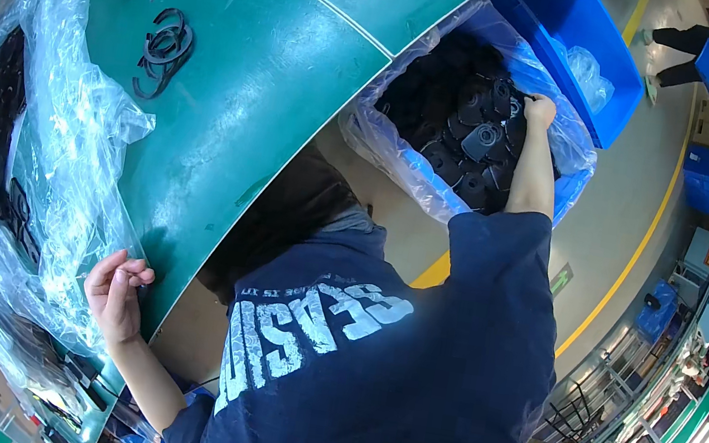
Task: The person assembles plastic rings and plastic bases by hand at a workbench, taking components from bins and joining them together.
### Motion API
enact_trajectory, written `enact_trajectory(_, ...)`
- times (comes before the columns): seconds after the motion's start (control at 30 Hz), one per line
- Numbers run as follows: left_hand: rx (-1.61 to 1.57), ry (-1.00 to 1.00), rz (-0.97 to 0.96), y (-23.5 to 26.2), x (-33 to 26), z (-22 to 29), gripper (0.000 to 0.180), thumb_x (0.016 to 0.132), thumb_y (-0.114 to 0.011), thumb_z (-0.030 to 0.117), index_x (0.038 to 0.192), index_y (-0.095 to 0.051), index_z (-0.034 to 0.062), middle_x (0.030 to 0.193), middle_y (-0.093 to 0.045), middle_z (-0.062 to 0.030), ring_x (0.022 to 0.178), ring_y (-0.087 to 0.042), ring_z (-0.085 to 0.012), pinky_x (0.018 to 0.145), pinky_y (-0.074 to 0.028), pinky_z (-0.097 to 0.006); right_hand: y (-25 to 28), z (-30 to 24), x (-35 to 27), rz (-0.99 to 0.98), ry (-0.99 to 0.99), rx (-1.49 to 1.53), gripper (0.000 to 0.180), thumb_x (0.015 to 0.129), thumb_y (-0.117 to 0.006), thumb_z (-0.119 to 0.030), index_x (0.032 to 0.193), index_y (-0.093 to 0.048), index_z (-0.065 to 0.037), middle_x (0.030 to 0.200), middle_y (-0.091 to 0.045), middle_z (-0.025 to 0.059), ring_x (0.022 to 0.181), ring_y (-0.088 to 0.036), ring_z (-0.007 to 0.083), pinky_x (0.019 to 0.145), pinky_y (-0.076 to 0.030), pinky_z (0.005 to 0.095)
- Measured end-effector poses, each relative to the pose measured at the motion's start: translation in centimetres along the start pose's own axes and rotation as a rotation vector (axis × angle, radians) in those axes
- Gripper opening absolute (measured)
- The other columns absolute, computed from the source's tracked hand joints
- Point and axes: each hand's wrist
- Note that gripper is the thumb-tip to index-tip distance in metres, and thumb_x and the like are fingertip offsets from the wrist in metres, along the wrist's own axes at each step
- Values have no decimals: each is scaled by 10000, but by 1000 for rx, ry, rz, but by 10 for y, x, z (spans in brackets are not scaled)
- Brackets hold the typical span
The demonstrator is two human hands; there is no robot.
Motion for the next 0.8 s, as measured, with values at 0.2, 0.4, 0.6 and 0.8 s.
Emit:
enact_trajectory(0.2,1,7,65,-4,-1,2,240,899,-496,32,1117,-535,-61,936,-634,-178,767,-635,-233,731,-522,-332,-3,12,-4,127,83,203,259,742,-655,-317,955,-701,-178,923,-674,97,880,-641,258,814,-482,335)
enact_trajectory(0.4,11,-23,70,-2,-2,-1,237,898,-499,31,1111,-538,-63,933,-635,-178,766,-637,-230,727,-524,-330,-9,21,11,-102,-173,438,444,781,-611,-428,1080,-648,-101,868,-684,106,833,-658,225,786,-488,335)
enact_trajectory(0.6,39,-51,83,-6,-6,-4,226,898,-499,29,1098,-545,-66,932,-636,-175,774,-639,-224,731,-528,-322,-18,9,-10,144,-55,6,533,768,-617,-349,1188,-555,-26,1113,-603,177,919,-626,285,827,-490,372)
enact_trajectory(0.8,92,-77,99,-11,-8,-5,217,893,-509,27,1082,-551,-70,919,-640,-172,783,-642,-223,737,-526,-310,-9,-27,-68,-11,303,-84,466,854,-475,-415,1230,-515,-143,1301,-465,93,1206,-425,291,966,-359,494)
Point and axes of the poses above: each hand's wrist, its own x-axis towards the middle knuckle, its own y-axis out of the back of the hand, z = x × y
